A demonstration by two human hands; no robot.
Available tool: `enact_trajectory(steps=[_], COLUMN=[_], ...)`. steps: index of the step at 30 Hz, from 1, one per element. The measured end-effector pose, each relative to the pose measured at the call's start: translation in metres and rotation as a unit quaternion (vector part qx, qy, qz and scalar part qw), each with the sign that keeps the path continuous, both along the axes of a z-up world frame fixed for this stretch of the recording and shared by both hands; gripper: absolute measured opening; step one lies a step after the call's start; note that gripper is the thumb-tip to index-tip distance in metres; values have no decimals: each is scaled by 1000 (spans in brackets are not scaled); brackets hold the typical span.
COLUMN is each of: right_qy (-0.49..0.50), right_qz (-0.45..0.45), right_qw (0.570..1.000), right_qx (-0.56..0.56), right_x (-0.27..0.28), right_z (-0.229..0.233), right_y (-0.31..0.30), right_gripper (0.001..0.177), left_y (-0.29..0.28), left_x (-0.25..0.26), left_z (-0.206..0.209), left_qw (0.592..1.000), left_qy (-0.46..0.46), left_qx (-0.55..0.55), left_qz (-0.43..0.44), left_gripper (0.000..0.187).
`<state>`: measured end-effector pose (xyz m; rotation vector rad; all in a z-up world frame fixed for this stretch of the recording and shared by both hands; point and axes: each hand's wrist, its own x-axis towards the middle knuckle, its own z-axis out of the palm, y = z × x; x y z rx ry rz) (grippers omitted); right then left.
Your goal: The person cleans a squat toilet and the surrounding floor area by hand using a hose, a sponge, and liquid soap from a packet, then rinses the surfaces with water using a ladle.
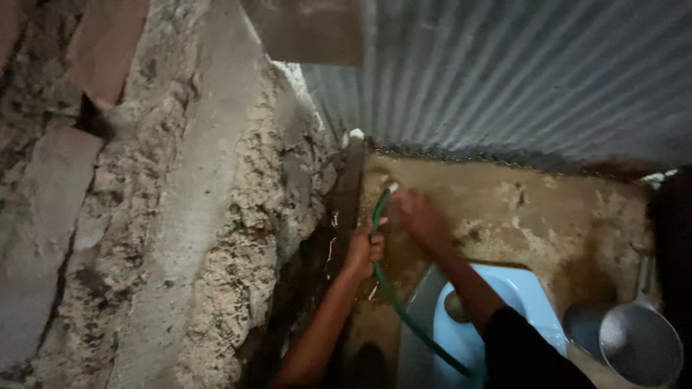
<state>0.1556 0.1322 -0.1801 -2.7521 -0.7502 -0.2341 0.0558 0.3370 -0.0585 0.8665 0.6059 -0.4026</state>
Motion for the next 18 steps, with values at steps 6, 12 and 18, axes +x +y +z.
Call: enact_trajectory(steps=[6,12,18], right_qy=[83,26,15], right_qz=[-166,-145,-227], right_qw=[981,984,970], right_qx=[-50,-97,-87], right_x=[-16,-39,-67], right_z=[9,6,-8], right_y=[-79,-139,-138], right_gripper=[63,61,58], left_y=[-25,-64,-94], left_x=[-8,-3,-21], left_z=[10,14,9], left_qw=[990,975,965], left_qy=[-38,1,-4], left_qx=[-45,-107,-115], left_qz=[-126,-195,-237], left_gripper=[53,52,50])
